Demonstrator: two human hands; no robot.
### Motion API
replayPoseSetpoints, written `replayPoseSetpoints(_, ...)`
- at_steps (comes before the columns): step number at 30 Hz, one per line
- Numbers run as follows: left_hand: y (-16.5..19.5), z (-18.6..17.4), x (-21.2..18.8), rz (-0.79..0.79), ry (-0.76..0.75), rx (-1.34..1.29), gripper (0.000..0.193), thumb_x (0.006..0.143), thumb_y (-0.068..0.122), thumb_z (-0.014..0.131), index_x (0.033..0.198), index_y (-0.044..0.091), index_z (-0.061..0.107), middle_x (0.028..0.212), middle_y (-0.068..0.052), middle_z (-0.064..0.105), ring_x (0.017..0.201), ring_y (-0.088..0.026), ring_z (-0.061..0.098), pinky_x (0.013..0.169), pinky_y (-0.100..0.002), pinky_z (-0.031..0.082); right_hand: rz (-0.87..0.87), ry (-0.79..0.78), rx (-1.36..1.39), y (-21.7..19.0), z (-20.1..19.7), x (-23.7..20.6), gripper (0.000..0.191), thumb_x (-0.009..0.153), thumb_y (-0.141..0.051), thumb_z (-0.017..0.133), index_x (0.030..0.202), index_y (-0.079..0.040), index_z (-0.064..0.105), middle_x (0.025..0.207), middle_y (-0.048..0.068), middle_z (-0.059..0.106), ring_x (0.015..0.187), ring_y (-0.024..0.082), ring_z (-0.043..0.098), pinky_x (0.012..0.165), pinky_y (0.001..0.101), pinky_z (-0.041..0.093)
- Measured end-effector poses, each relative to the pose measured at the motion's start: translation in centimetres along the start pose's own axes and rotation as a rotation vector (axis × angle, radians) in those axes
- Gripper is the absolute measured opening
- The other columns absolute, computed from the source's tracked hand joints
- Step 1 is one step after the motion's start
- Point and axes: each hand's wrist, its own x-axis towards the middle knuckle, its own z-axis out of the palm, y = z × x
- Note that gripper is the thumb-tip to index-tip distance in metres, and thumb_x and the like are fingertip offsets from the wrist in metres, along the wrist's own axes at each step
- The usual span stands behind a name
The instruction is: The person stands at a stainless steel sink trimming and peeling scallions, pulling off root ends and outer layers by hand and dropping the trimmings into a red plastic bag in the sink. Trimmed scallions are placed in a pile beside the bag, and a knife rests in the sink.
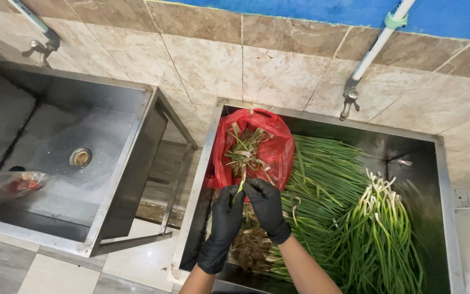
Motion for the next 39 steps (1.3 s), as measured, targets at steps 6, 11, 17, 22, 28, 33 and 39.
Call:
replayPoseSetpoints(6,0.4,-0.3,0.0,-0.075,-0.061,-0.001,0.012,0.098,0.010,0.064,0.108,0.004,0.068,0.081,-0.004,0.069,0.069,-0.008,0.058,0.060,-0.029,0.048,-0.083,-0.007,-0.099,0.3,-0.6,0.3,0.014,0.098,-0.012,0.068,0.101,0.000,0.074,0.090,0.008,0.073,0.083,0.015,0.068,0.076,0.0327,0.054)
replayPoseSetpoints(11,-0.6,-0.3,-0.4,-0.032,-0.088,-0.021,0.013,0.101,0.012,0.061,0.109,0.005,0.068,0.075,-0.003,0.065,0.065,-0.006,0.055,0.058,-0.026,0.046,-0.219,-0.029,-0.288,1.2,-0.4,0.4,0.012,0.103,-0.012,0.057,0.107,-0.001,0.057,0.089,0.012,0.059,0.077,0.019,0.059,0.071,0.0352,0.050)
replayPoseSetpoints(17,-2.3,-0.2,0.7,-0.314,-0.117,-0.379,0.014,0.103,0.014,0.056,0.101,0.006,0.067,0.074,-0.001,0.067,0.056,-0.007,0.053,0.052,-0.026,0.042,-0.146,-0.029,-0.222,0.1,-1.2,1.3,0.015,0.101,-0.013,0.061,0.105,0.000,0.068,0.090,0.010,0.070,0.084,0.019,0.069,0.076,0.0344,0.053)
replayPoseSetpoints(22,-1.4,-0.1,0.1,-0.157,-0.056,-0.198,0.008,0.102,0.011,0.060,0.101,0.005,0.066,0.071,-0.002,0.064,0.060,-0.006,0.055,0.053,-0.025,0.043,-0.048,-0.046,-0.141,-1.4,-0.4,0.0,0.020,0.092,-0.013,0.071,0.107,-0.001,0.076,0.095,0.008,0.077,0.086,0.017,0.071,0.078,0.0330,0.056)
replayPoseSetpoints(28,0.5,-0.5,-0.2,-0.108,-0.077,-0.057,0.010,0.101,0.011,0.060,0.102,0.004,0.066,0.066,-0.002,0.060,0.059,-0.006,0.053,0.052,-0.027,0.042,-0.040,-0.031,-0.131,-0.9,-0.6,-0.2,0.018,0.093,-0.013,0.072,0.104,0.000,0.078,0.091,0.008,0.078,0.082,0.015,0.072,0.076,0.0321,0.057)
replayPoseSetpoints(33,0.5,-0.6,-0.2,-0.098,-0.115,-0.110,0.009,0.101,0.010,0.060,0.104,0.006,0.066,0.068,0.001,0.060,0.060,-0.005,0.052,0.053,-0.026,0.043,-0.024,-0.075,-0.014,0.7,-0.8,-0.2,0.014,0.102,-0.012,0.065,0.104,0.000,0.072,0.091,0.008,0.071,0.080,0.016,0.069,0.074,0.0325,0.057)
replayPoseSetpoints(39,-1.4,-0.9,0.2,-0.287,-0.228,-0.303,0.029,0.109,0.021,0.053,0.098,0.002,0.071,0.068,-0.001,0.062,0.060,-0.009,0.055,0.057,-0.027,0.043,-0.030,-0.029,0.068,-0.2,-1.0,0.0,0.018,0.101,-0.009,0.056,0.104,-0.001,0.072,0.096,0.005,0.074,0.088,0.012,0.071,0.082,0.0304,0.055)
